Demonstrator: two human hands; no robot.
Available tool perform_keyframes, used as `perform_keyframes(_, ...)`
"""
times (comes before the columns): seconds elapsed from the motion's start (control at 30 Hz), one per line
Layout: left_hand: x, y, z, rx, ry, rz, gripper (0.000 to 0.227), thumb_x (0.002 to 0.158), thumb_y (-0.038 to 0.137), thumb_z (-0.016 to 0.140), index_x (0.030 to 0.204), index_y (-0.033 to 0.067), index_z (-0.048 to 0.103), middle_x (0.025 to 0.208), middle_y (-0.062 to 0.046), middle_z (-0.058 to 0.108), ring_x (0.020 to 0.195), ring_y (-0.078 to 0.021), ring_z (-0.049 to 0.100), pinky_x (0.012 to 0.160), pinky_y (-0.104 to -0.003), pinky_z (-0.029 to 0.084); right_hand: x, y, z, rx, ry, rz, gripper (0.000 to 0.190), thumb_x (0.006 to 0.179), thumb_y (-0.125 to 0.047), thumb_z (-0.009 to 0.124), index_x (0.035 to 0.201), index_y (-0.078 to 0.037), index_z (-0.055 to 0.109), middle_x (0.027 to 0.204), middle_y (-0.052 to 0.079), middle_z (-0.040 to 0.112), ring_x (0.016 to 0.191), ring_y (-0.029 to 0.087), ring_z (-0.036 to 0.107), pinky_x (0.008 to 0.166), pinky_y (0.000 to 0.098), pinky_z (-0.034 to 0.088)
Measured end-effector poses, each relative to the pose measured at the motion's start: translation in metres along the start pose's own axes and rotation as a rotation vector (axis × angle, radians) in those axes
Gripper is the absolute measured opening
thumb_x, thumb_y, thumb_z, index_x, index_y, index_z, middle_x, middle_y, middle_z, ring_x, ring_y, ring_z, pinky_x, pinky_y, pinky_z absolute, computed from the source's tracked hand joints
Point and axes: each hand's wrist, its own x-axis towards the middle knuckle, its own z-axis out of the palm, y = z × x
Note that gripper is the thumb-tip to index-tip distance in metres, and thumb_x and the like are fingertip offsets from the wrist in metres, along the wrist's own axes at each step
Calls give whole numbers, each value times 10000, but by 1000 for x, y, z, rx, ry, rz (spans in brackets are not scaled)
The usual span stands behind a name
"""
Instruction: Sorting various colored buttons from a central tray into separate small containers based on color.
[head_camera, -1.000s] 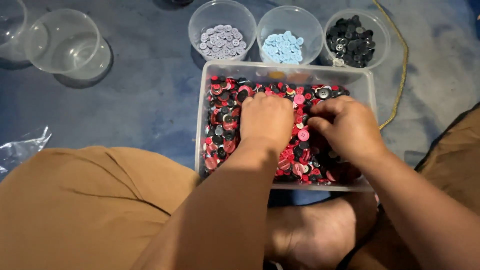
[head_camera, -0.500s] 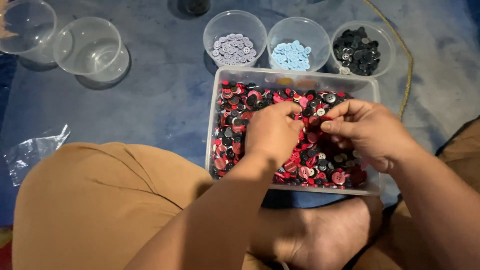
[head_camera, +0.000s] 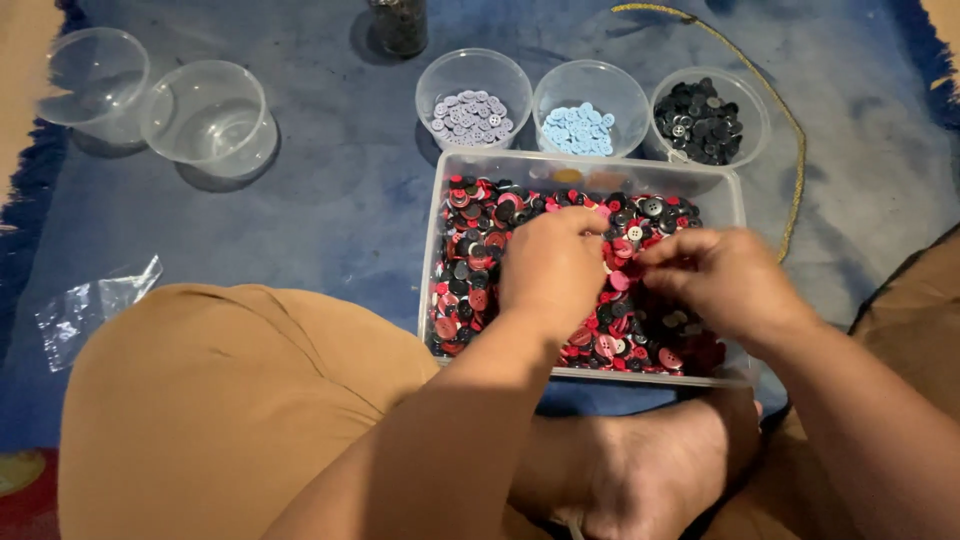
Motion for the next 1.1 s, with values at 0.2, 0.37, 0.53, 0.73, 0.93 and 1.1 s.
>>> perform_keyframes(0.2, 5, -17, -14, 144, -156, -255, 254, 920, 285, 617, 1110, 306, 784, 1065, -21, 786, 1158, -283, 700, 992, -449, 582, 37, 24, 27, -586, 109, -459, 187, 893, -313, 754, 1070, -334, 809, 983, 32, 751, 995, 300, 735, 881, 446, 590)
perform_keyframes(0.37, 6, -22, -17, 132, -133, -258, 216, 898, 291, 630, 1019, 288, 808, 1007, -43, 792, 1117, -321, 714, 968, -474, 594, 61, 30, 50, -701, 97, -545, 167, 869, -318, 773, 1029, -283, 809, 978, 47, 751, 1007, 302, 731, 886, 435, 600)
perform_keyframes(0.53, 5, -13, -23, 108, -141, -206, 256, 908, 240, 576, 1023, 257, 803, 1025, -86, 791, 1134, -356, 703, 989, -499, 582, 52, 23, 43, -581, 91, -337, 179, 947, -416, 698, 1005, -283, 803, 1031, 8, 769, 1033, 293, 727, 893, 455, 591)
perform_keyframes(0.73, 3, -14, -7, 35, -207, -118, 232, 878, 227, 625, 1010, 251, 814, 1023, -66, 803, 1129, -353, 705, 984, -482, 581, 22, 6, 39, 330, -71, -185, 129, 958, -116, 676, 904, -6, 717, 586, 60, 579, 479, 117, 510, 406, 236, 403)
perform_keyframes(0.93, 15, -17, -16, 53, -176, -131, 204, 859, 278, 641, 906, 217, 829, 949, -91, 806, 1099, -379, 708, 979, -488, 572, 17, 0, 41, 387, -36, -180, 174, 984, -145, 688, 909, 7, 728, 606, 57, 588, 489, 118, 524, 411, 220, 385)
perform_keyframes(1.1, 91, -39, -24, 311, 210, 59, 330, 907, 173, 524, 804, 55, 815, 746, -191, 763, 890, -400, 761, 825, -496, 607, 39, 31, 35, -244, 36, -220, 109, 869, -213, 776, 953, -168, 829, 744, 69, 777, 738, 232, 736, 686, 356, 546)
